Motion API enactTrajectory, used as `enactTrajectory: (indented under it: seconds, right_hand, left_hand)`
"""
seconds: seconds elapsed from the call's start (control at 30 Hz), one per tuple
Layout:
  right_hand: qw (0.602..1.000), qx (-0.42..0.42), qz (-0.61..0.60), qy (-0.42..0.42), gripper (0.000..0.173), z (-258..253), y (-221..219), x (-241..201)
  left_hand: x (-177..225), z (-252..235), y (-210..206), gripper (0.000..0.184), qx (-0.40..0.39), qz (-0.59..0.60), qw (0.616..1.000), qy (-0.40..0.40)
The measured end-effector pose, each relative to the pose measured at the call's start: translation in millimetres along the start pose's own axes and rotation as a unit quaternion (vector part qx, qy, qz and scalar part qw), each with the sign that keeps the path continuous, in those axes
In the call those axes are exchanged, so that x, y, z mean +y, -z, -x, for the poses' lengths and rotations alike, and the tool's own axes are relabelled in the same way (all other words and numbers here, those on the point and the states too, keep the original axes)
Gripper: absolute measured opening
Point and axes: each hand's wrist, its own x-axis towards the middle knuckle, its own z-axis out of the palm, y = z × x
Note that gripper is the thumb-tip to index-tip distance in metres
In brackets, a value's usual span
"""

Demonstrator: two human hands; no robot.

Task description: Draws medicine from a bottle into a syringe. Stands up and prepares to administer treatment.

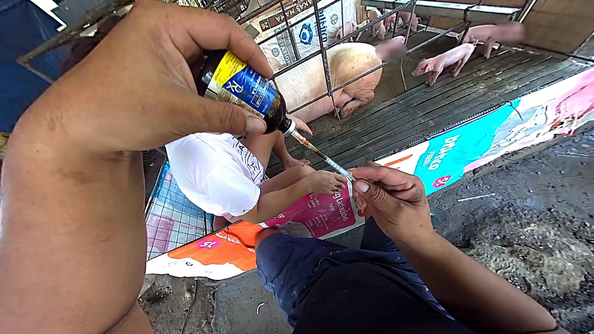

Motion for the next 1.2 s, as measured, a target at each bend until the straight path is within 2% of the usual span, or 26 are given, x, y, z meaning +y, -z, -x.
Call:
enactTrajectory:
  seconds: [0.6, 0.9, 1.13, 1.2]
  right_hand:
    - [1.0, -0.003, -0.002, -0.001, 0.017, 2.1, 1.2, -3.1]
    - [0.999, 0.024, -0.002, 0.032, 0.011, 2.2, -4.8, -4.0]
    - [0.999, 0.022, -0.013, 0.035, 0.022, 3.5, -8.9, -4.4]
    - [0.999, 0.02, -0.013, 0.035, 0.021, 3.3, -9.5, -4.6]
  left_hand:
    - [-5.1, 0.3, 0.6, 0.05, -0.002, 0.007, 1.0, -0.019]
    - [-5.8, 3.9, -3.1, 0.05, -0.003, 0.014, 1.0, -0.026]
    - [-12.4, 7.8, 1.4, 0.054, -0.012, 0.041, 0.997, -0.062]
    - [-13.2, 9.3, 1.4, 0.054, -0.008, 0.041, 0.997, -0.06]
